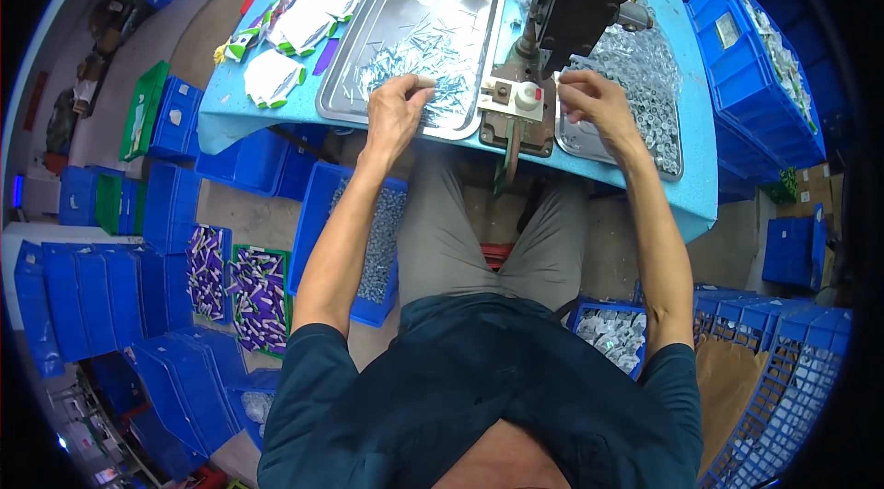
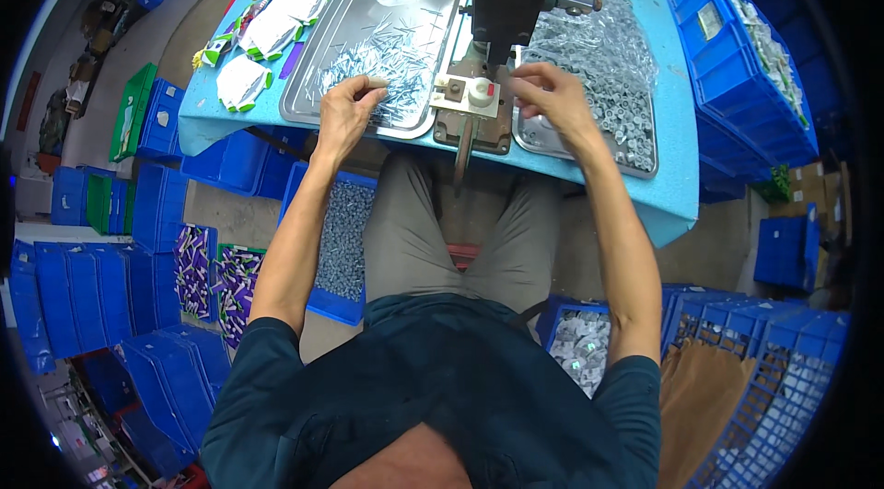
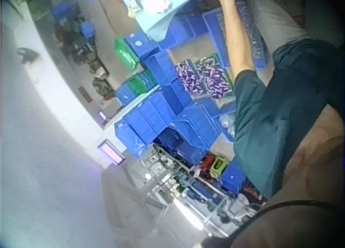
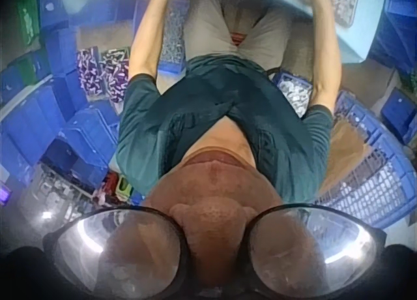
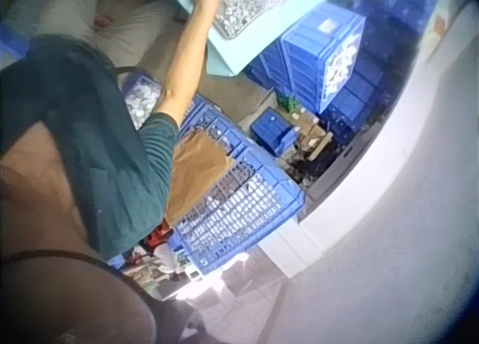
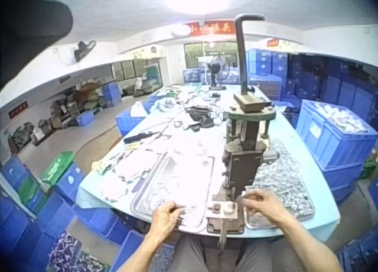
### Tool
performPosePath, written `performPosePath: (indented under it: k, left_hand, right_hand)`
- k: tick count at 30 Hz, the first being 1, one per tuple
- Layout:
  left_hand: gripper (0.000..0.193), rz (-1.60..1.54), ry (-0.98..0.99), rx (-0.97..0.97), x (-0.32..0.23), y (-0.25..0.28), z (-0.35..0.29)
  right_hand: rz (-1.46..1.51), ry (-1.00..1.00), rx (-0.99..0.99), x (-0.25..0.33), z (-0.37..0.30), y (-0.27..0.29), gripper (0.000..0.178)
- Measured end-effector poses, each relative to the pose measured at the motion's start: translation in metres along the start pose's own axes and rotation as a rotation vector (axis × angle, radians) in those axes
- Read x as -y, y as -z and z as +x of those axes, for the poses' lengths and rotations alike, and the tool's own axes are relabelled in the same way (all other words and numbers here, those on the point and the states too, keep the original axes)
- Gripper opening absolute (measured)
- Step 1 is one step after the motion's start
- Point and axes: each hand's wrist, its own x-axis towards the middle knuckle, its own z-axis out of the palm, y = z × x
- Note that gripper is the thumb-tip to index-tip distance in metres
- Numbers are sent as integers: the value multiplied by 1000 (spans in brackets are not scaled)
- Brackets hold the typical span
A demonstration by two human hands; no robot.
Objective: Assembling small plastic and metal components using a hand press and pliers at a factory workbench.
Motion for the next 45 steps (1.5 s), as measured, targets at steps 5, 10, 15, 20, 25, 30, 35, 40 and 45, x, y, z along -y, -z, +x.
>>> performPosePath:
  k: [5,10,15,20,25,30,35,40,45]
  left_hand:
    - [26,-421,172,219,-17,0,1]
    - [24,-769,319,277,-35,-20,-3]
    - [19,-855,311,268,-69,-53,5]
    - [19,-856,268,215,-84,-71,11]
    - [17,-715,240,275,-88,-83,11]
    - [16,-655,198,230,-92,-91,8]
    - [15,-602,143,164,-88,-93,5]
    - [16,-608,154,198,-86,-90,5]
    - [17,-627,153,206,-85,-89,5]
  right_hand:
    - [-238,92,-177,-11,18,-42,31]
    - [-607,485,-398,-19,8,-55,26]
    - [-536,548,-395,-24,0,-55,18]
    - [-466,491,-384,-30,-5,-56,19]
    - [-178,401,-279,-44,-4,-48,29]
    - [18,298,-242,-54,1,-48,34]
    - [9,226,-183,-47,-4,-45,34]
    - [20,252,-195,-49,-3,-45,35]
    - [15,260,-200,-50,-2,-44,36]
